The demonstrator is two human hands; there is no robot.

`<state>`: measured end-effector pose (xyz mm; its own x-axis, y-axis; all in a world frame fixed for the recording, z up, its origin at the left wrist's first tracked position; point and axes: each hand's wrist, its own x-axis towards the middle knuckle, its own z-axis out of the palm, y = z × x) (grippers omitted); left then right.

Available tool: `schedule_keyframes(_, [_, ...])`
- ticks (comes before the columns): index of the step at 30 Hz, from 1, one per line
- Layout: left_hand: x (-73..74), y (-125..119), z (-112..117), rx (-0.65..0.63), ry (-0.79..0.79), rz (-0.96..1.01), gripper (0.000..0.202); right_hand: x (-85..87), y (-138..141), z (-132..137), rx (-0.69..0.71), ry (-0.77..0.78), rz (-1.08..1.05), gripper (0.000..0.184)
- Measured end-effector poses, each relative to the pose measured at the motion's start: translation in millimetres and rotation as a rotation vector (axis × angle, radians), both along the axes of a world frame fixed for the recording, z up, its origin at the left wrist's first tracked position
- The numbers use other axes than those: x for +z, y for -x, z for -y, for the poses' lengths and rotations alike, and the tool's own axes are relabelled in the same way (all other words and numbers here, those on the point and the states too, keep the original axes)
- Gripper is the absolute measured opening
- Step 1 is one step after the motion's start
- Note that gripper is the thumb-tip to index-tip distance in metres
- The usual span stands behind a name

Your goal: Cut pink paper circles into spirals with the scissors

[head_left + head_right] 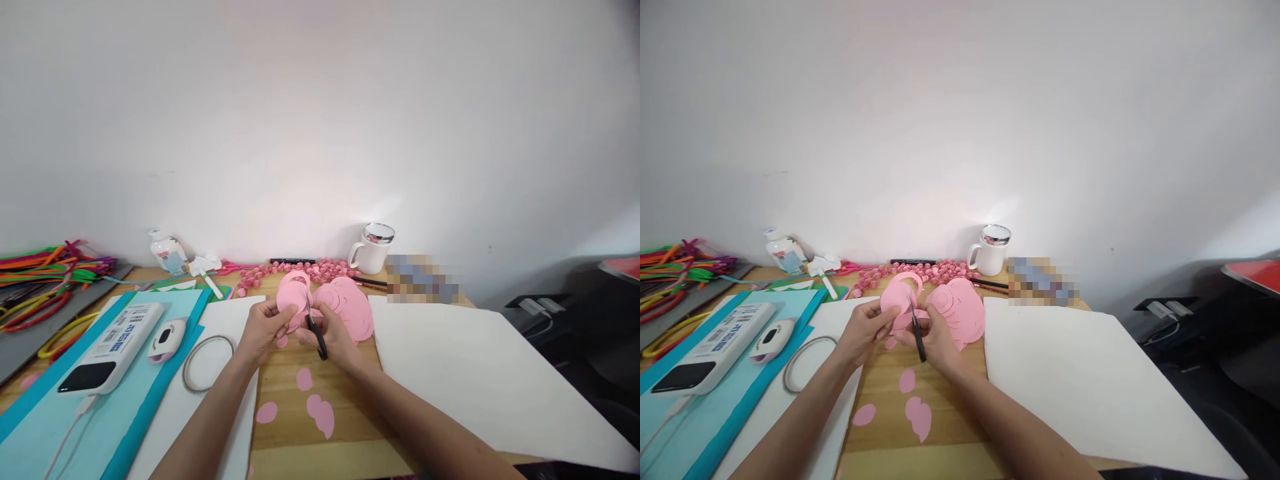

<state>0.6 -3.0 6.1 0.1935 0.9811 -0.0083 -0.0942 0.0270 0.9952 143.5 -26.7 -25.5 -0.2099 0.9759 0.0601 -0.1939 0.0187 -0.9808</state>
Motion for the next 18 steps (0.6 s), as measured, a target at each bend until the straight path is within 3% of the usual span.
schedule_keyframes(18, [1.0,1.0,0.1,0.056,-0.013,0.073,0.029,0.7,-1.8,0.5,-0.008,0.054,0.089,0.060])
